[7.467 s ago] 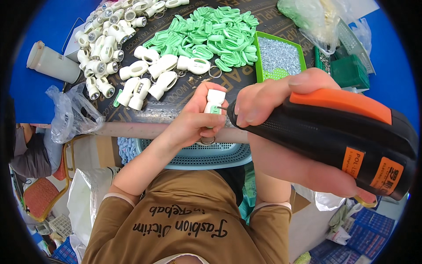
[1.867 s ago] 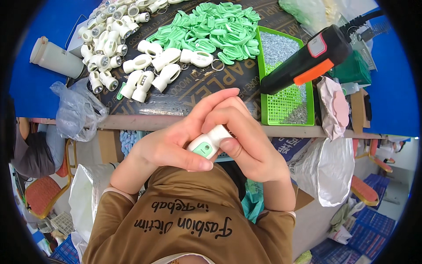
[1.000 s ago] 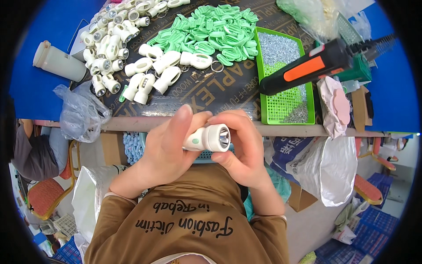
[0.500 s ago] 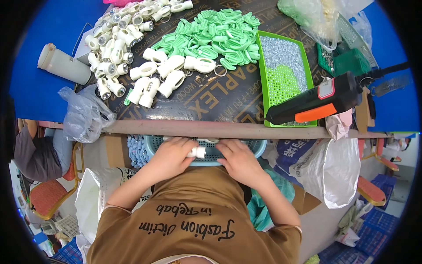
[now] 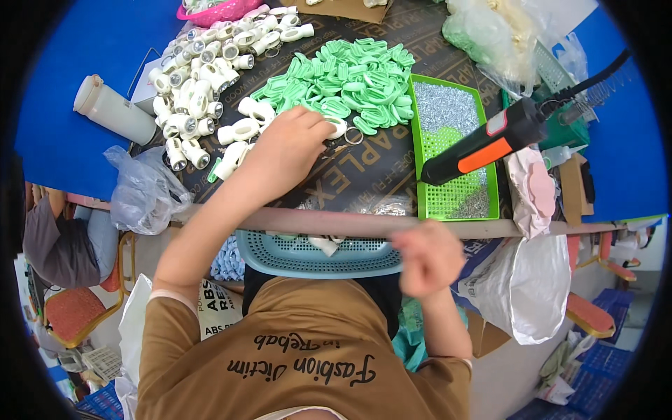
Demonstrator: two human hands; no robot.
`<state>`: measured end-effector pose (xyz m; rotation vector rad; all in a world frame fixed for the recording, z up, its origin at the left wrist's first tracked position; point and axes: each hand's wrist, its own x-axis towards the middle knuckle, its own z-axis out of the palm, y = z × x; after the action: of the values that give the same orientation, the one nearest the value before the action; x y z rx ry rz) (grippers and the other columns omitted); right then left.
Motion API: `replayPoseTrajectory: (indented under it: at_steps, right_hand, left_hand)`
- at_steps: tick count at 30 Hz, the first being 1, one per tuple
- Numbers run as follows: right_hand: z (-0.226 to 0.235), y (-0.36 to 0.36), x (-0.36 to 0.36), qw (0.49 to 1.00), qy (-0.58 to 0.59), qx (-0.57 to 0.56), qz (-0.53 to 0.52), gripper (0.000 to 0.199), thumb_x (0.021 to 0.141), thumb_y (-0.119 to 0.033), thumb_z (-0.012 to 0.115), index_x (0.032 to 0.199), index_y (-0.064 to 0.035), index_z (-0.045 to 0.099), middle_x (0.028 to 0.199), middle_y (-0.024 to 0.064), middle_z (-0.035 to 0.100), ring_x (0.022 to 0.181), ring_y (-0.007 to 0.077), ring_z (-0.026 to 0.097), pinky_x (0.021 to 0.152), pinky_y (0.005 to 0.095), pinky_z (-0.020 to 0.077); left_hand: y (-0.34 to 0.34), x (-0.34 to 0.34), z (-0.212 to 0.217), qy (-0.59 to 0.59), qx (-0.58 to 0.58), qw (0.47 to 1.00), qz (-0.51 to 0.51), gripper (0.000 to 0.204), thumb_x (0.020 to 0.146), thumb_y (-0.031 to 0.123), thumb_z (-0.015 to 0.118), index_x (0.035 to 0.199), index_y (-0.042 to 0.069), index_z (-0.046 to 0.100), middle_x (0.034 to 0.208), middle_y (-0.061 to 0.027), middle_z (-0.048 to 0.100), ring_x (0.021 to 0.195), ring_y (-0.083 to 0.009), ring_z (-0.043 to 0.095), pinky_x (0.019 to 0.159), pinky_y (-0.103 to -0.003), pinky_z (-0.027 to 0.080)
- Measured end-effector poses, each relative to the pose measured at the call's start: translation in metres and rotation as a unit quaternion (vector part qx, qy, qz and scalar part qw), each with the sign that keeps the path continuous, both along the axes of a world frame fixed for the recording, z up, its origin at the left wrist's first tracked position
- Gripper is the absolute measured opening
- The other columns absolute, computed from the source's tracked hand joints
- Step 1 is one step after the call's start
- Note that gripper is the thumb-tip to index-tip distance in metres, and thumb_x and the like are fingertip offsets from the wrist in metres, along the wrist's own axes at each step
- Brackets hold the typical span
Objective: Assembling small plastic flashlights using an electric screwdriver.
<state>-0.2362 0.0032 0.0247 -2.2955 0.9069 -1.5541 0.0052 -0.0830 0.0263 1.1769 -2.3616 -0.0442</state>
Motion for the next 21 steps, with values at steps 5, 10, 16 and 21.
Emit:
replayPoseTrajectory:
  at_steps: [5, 10, 16, 21]
  right_hand:
    - [0.009, -0.014, 0.016, 0.995, 0.082, -0.014, -0.056, 0.014, 0.072, 0.007, 0.057, 0.085, 0.0011, 0.061, 0.065, 0.0104, 0.055, 0.056, 0.0231, 0.054, 0.052, 0.0299, 0.0432]
    - [-0.003, -0.058, 0.044, 0.983, 0.165, 0.067, -0.053, 0.018, 0.074, 0.005, 0.055, 0.091, -0.0005, 0.056, 0.091, 0.0147, 0.058, 0.082, 0.0311, 0.055, 0.072, 0.0383, 0.0455]
    - [-0.014, -0.099, 0.057, 0.946, 0.301, 0.043, -0.112, 0.03, 0.071, 0.003, 0.053, 0.101, 0.0014, 0.053, 0.089, 0.0149, 0.056, 0.085, 0.0302, 0.055, 0.073, 0.0378, 0.0461]
    - [-0.009, -0.104, 0.08, 0.856, 0.443, 0.167, -0.206, 0.031, 0.077, -0.003, 0.053, 0.108, -0.0059, 0.052, 0.086, 0.0123, 0.057, 0.084, 0.0298, 0.057, 0.069, 0.0365, 0.048]
  left_hand:
    - [-0.028, -0.019, -0.014, -0.09, -0.099, 0.991, -0.003, 0.021, 0.068, 0.006, 0.056, 0.089, 0.003, 0.053, 0.081, -0.0098, 0.054, 0.08, -0.025, 0.052, 0.072, -0.033, 0.042]
    - [-0.016, -0.026, 0.008, 0.014, -0.03, 0.998, 0.054, 0.031, 0.071, 0.007, 0.059, 0.102, 0.001, 0.056, 0.081, -0.0081, 0.053, 0.08, -0.0214, 0.054, 0.066, -0.032, 0.044]
    - [0.028, 0.004, 0.021, 0.581, 0.396, 0.711, 0.007, 0.032, 0.083, 0.017, 0.061, 0.111, 0.001, 0.057, 0.081, -0.0021, 0.058, 0.073, -0.0106, 0.056, 0.066, -0.023, 0.047]
    - [0.062, 0.006, -0.002, 0.729, 0.467, 0.5, -0.031, 0.023, 0.087, 0.009, 0.057, 0.108, -0.001, 0.053, 0.09, -0.007, 0.061, 0.081, -0.0135, 0.062, 0.072, -0.026, 0.055]
